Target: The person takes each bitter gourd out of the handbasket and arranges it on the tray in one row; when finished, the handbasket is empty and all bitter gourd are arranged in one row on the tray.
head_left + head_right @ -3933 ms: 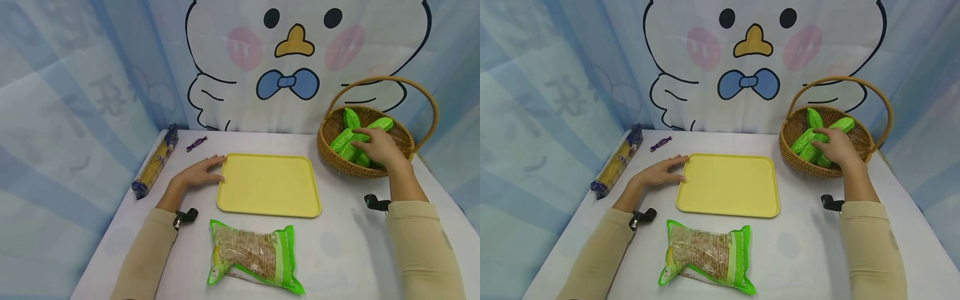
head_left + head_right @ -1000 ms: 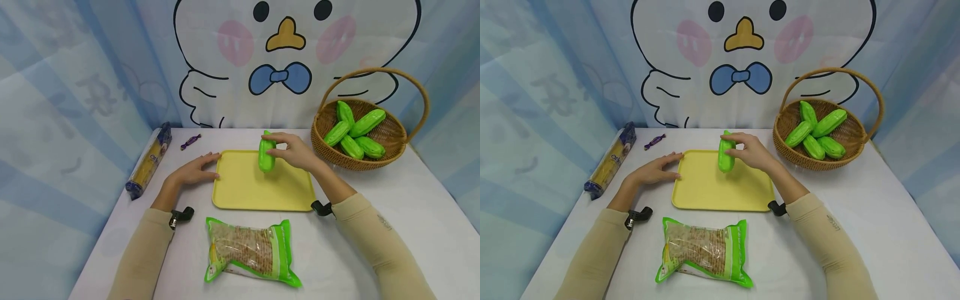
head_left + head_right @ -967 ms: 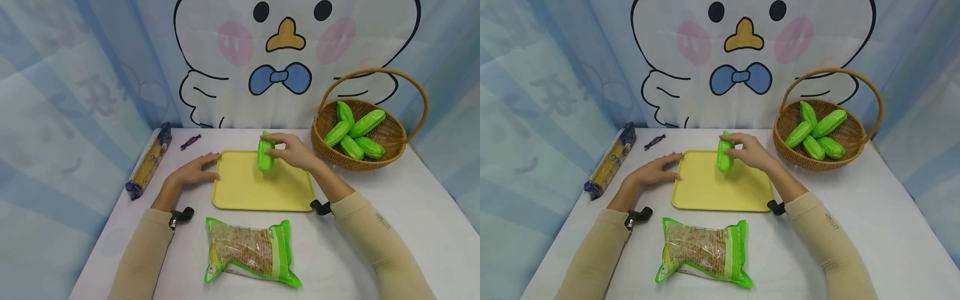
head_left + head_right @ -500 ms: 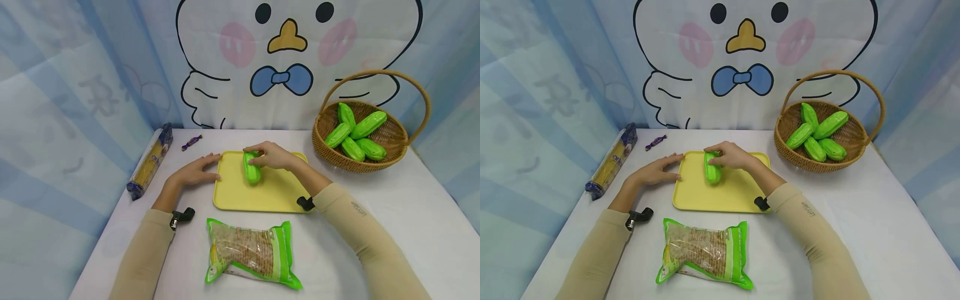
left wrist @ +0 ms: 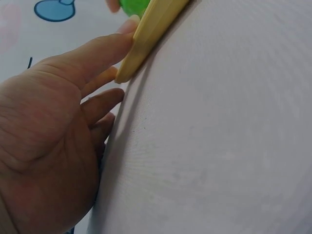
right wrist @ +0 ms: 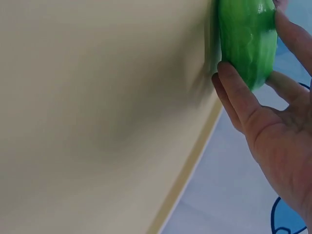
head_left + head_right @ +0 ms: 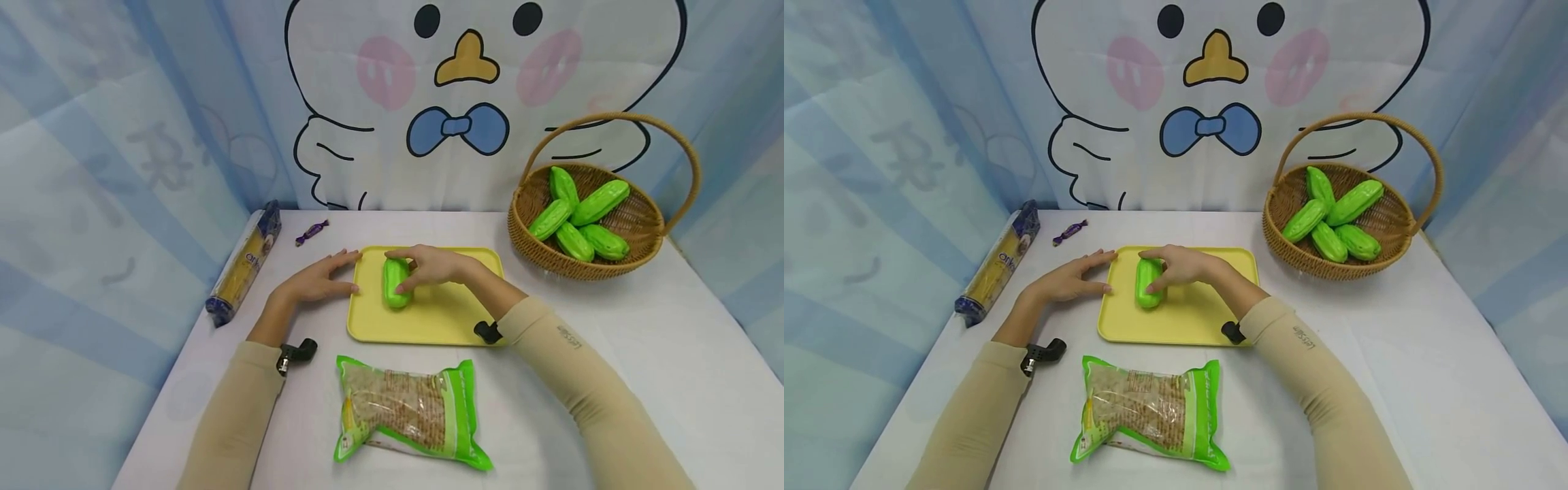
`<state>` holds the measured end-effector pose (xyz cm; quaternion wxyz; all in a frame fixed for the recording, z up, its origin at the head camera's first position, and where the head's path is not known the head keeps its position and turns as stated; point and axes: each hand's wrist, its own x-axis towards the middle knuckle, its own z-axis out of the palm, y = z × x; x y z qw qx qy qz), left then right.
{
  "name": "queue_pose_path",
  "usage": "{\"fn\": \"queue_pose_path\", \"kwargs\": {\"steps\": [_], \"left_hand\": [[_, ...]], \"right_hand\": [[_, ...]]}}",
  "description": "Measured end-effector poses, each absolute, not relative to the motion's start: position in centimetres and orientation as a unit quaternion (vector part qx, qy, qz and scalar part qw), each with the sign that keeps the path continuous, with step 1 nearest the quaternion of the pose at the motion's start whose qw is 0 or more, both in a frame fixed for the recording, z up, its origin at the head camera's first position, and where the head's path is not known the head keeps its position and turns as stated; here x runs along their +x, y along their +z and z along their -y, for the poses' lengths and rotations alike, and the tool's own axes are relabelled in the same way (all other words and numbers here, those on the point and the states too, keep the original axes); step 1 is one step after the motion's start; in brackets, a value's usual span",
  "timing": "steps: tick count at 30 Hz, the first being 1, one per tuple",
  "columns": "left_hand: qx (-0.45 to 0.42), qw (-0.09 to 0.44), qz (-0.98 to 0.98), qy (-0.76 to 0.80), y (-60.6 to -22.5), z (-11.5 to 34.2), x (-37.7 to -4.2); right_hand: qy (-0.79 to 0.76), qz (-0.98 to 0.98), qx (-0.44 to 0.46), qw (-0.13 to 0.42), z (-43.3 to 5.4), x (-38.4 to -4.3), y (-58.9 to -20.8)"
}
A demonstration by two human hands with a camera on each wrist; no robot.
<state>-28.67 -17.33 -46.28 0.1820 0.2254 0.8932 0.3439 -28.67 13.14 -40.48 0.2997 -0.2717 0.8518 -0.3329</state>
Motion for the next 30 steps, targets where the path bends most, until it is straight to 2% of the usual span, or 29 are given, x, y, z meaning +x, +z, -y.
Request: {"fn": "queue_pose_path", "kwargs": {"steps": [13, 30], "left_hand": [[0.225, 0.192, -0.891, 0.344, -46.4, 17.8, -28.7], [0.231, 0.193, -0.885, 0.356, -46.2, 17.8, -28.7]], "right_hand": [[-0.330, -0.859, -0.298, 0.254, -12.1, -28.5, -41.3], [-0.331, -0.848, -0.318, 0.265, -11.2, -28.3, -41.1]]}}
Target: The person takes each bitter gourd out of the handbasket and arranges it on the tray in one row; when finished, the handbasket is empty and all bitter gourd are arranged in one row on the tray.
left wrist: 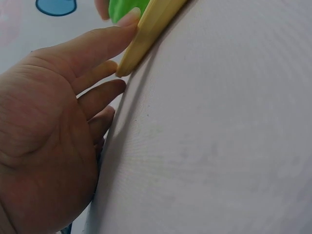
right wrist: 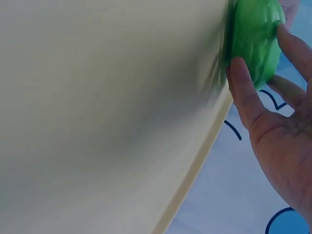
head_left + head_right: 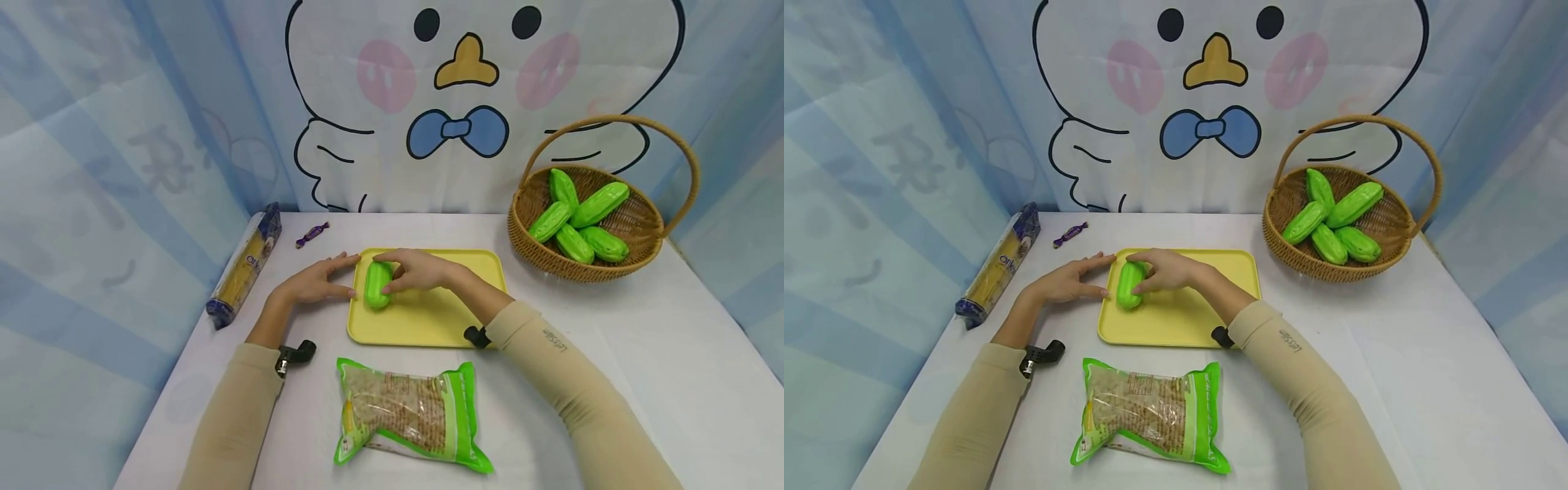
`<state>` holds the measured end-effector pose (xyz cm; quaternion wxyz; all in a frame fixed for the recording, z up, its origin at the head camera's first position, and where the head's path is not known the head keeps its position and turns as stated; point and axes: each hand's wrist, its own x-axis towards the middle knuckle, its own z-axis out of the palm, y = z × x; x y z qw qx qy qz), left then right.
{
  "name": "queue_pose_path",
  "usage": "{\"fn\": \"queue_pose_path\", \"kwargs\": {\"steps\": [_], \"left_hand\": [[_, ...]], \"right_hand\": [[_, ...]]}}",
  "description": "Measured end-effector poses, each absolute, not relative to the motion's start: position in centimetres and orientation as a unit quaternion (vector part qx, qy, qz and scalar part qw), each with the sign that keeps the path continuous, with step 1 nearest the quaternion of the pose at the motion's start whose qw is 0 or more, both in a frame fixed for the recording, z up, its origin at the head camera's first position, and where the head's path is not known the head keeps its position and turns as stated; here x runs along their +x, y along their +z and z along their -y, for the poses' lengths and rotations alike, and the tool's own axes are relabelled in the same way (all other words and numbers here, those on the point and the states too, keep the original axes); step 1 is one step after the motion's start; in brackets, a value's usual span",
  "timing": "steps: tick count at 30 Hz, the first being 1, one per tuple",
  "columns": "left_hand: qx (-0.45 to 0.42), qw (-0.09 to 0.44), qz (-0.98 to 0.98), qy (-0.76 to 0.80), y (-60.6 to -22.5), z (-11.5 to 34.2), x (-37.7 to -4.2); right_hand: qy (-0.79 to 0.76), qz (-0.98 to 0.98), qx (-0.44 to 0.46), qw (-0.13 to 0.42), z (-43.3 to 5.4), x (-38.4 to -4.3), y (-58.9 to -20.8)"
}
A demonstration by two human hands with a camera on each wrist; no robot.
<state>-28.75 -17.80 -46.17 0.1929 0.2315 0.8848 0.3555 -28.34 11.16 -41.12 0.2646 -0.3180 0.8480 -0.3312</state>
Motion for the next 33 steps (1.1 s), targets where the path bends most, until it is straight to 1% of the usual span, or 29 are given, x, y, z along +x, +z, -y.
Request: {"fn": "queue_pose_path", "kwargs": {"steps": [13, 22, 28, 33], "left_hand": [[0.236, 0.191, -0.884, 0.356, -46.44, 17.81, -29.03], [0.237, 0.191, -0.882, 0.359, -46.47, 17.83, -28.95], [0.228, 0.196, -0.883, 0.359, -46.36, 17.85, -28.94], [0.230, 0.196, -0.884, 0.357, -46.23, 17.91, -28.86]], "right_hand": [[-0.325, -0.852, -0.311, 0.268, -10.79, -28.30, -41.01], [-0.330, -0.843, -0.328, 0.270, -10.90, -28.34, -40.85], [-0.331, -0.846, -0.316, 0.274, -11.41, -28.24, -40.66], [-0.334, -0.846, -0.318, 0.267, -11.42, -28.24, -40.81]]}}
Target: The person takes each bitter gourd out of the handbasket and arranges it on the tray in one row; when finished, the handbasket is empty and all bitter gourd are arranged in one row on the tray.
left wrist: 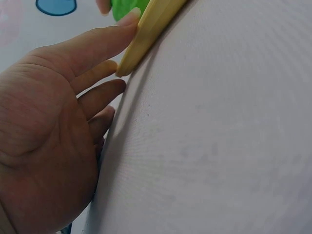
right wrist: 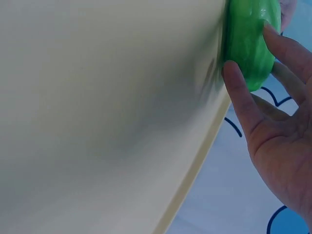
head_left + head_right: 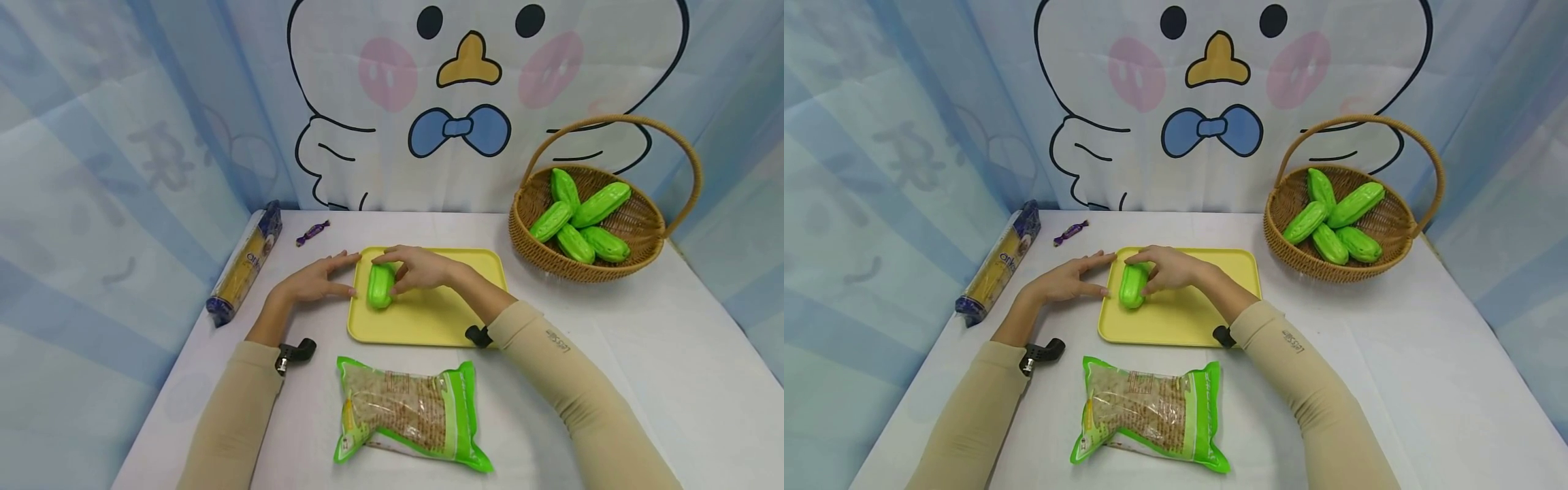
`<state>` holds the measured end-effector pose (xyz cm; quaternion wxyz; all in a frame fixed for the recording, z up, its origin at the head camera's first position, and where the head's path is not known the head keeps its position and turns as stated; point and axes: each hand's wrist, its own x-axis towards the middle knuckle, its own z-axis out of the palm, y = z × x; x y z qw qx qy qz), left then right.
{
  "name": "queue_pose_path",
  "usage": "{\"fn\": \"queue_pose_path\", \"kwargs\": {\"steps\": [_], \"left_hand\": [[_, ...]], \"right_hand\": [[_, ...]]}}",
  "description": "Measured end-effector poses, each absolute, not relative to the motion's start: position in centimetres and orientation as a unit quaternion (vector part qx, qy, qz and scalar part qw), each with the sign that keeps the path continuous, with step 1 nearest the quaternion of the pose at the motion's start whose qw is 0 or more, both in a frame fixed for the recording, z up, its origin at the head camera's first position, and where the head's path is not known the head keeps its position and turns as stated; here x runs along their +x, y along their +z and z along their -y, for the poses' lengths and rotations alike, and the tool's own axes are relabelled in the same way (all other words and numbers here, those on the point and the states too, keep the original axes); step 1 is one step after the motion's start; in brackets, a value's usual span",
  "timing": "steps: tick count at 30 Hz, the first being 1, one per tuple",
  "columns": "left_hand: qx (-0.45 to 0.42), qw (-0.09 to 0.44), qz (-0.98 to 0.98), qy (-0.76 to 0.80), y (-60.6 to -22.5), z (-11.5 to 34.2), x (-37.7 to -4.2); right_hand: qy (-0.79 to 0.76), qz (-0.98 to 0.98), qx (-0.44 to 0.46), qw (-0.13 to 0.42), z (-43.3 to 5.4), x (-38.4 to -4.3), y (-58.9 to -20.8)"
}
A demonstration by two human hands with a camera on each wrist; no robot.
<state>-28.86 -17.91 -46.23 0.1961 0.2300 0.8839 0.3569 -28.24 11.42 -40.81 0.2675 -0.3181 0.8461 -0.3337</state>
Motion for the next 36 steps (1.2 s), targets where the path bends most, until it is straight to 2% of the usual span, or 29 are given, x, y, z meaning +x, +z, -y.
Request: {"fn": "queue_pose_path", "kwargs": {"steps": [8, 25, 29, 36], "left_hand": [[0.231, 0.195, -0.883, 0.360, -46.3, 17.9, -28.9], [0.222, 0.196, -0.885, 0.358, -46.4, 17.9, -29.0], [0.224, 0.197, -0.885, 0.358, -46.5, 17.9, -29.0], [0.228, 0.189, -0.886, 0.356, -46.5, 17.9, -28.9]], "right_hand": [[-0.334, -0.841, -0.346, 0.247, -10.6, -28.3, -41.1], [-0.311, -0.853, -0.334, 0.253, -10.9, -28.3, -40.7], [-0.306, -0.860, -0.339, 0.227, -11.6, -28.1, -40.2], [-0.343, -0.866, -0.334, 0.142, -14.7, -27.3, -38.0]]}}
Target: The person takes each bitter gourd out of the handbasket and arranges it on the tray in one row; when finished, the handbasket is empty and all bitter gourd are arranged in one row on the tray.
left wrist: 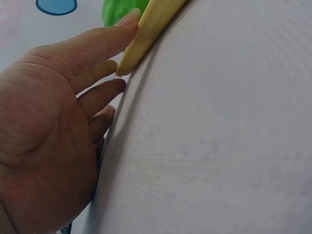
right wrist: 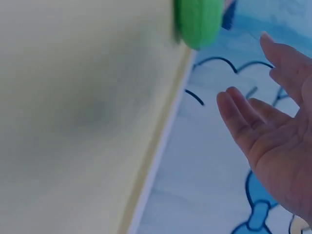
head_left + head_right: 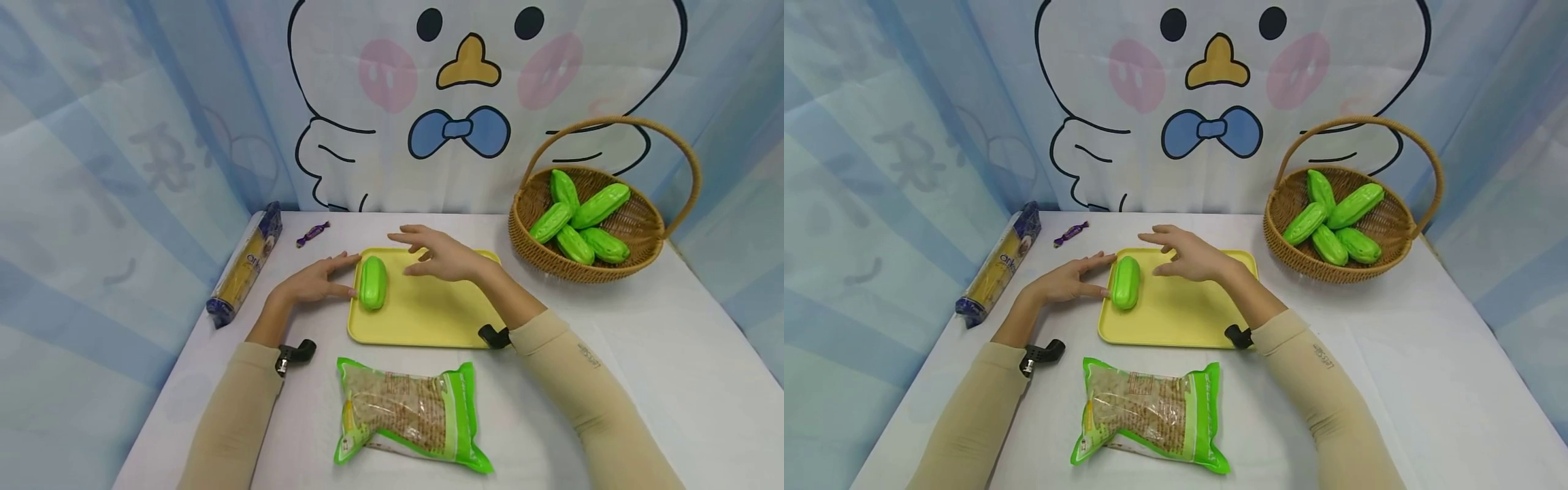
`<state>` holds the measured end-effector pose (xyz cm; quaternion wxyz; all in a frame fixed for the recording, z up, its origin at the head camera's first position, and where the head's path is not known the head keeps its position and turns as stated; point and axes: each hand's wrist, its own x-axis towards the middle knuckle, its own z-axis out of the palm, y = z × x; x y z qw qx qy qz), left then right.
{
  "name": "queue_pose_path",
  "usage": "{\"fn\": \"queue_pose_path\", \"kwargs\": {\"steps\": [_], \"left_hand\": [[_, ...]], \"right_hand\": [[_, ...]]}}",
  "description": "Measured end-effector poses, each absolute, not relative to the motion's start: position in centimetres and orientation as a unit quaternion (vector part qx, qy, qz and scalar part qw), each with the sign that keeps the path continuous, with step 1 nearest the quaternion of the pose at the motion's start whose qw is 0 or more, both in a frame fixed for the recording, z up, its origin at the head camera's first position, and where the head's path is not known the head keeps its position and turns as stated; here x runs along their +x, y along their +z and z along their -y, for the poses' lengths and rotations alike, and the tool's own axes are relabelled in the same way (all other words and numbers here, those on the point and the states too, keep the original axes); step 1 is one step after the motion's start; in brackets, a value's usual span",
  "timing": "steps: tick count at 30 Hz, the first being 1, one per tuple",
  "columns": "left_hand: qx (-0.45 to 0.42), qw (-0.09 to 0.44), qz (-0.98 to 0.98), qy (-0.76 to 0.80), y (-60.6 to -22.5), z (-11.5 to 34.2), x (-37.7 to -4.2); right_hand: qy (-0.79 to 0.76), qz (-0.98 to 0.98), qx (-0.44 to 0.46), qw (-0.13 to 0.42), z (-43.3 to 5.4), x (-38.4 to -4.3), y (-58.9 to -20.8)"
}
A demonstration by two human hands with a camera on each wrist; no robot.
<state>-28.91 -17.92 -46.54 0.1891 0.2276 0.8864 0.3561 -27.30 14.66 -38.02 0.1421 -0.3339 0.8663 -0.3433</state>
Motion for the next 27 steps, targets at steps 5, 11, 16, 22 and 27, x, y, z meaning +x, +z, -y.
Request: {"fn": "queue_pose_path", "kwargs": {"steps": [5, 11, 16, 22, 27], "left_hand": [[0.238, 0.186, -0.883, 0.359, -46.5, 17.9, -28.7], [0.238, 0.185, -0.884, 0.359, -46.4, 17.9, -28.6], [0.231, 0.187, -0.884, 0.361, -46.3, 17.7, -28.6], [0.231, 0.187, -0.883, 0.363, -46.4, 17.7, -28.7], [0.238, 0.184, -0.882, 0.363, -46.4, 17.8, -28.7]], "right_hand": [[-0.376, -0.864, -0.325, 0.073, -17.9, -26.5, -35.8], [-0.419, -0.861, -0.287, -0.028, -22.0, -25.5, -33.6], [-0.438, -0.859, -0.246, -0.092, -24.9, -24.9, -32.3], [-0.458, -0.859, -0.200, -0.112, -27.6, -24.8, -31.9], [-0.436, -0.878, -0.160, -0.115, -29.3, -25.0, -32.3]]}}
